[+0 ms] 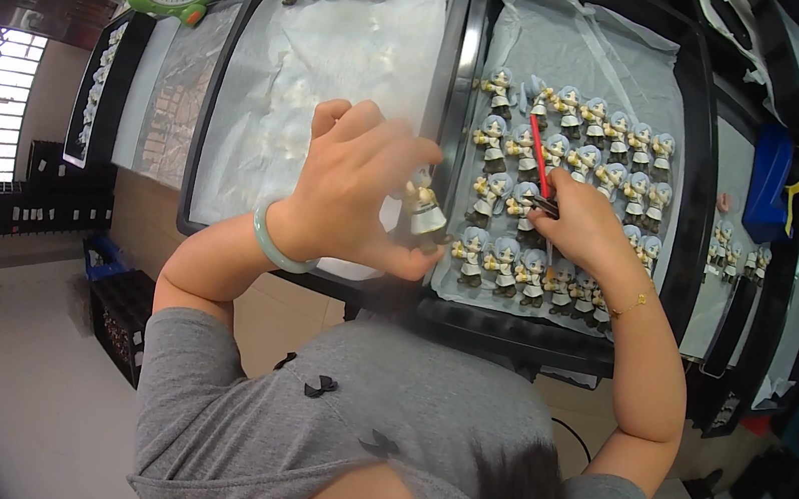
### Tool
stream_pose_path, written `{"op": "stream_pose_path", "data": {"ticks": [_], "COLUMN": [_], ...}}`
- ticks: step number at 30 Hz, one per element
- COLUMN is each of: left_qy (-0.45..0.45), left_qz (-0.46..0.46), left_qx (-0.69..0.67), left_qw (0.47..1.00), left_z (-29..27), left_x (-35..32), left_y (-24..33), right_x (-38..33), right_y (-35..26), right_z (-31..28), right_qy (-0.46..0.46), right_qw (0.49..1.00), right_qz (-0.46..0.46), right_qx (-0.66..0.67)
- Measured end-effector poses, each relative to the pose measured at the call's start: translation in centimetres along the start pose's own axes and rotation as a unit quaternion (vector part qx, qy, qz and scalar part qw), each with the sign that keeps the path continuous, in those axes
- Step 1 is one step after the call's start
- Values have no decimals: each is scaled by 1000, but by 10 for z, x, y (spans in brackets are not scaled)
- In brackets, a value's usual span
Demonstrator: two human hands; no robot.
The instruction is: The person paints small anime-style figurines using a fine brush. They pick up a figure from a tray, apply paint to specific details like the face and clothing, and then place the figure back into the tray. The process is repeated for multiple figures in a batch.
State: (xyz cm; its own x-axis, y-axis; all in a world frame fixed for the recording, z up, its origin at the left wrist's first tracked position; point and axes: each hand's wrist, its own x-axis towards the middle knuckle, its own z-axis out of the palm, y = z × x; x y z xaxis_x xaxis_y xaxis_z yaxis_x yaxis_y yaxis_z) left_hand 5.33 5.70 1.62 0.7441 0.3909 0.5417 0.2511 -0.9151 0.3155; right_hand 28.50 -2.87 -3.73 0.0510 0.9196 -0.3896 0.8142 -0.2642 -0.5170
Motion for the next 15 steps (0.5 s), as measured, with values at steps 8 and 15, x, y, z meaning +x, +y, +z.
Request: {"op": "stream_pose_path", "data": {"ticks": [8,15], "left_qy": [-61,-7], "left_qz": [-59,-310], "left_qx": [-98,-518], "left_qw": [992,797], "left_z": [-3,22], "left_x": [0,8], "left_y": [-8,-54], "right_x": [38,134], "right_y": [11,78], "right_z": [-39,-56], "right_qy": [183,254], "right_qw": [972,939], "right_qz": [-148,-125], "right_qx": [7,-196]}}
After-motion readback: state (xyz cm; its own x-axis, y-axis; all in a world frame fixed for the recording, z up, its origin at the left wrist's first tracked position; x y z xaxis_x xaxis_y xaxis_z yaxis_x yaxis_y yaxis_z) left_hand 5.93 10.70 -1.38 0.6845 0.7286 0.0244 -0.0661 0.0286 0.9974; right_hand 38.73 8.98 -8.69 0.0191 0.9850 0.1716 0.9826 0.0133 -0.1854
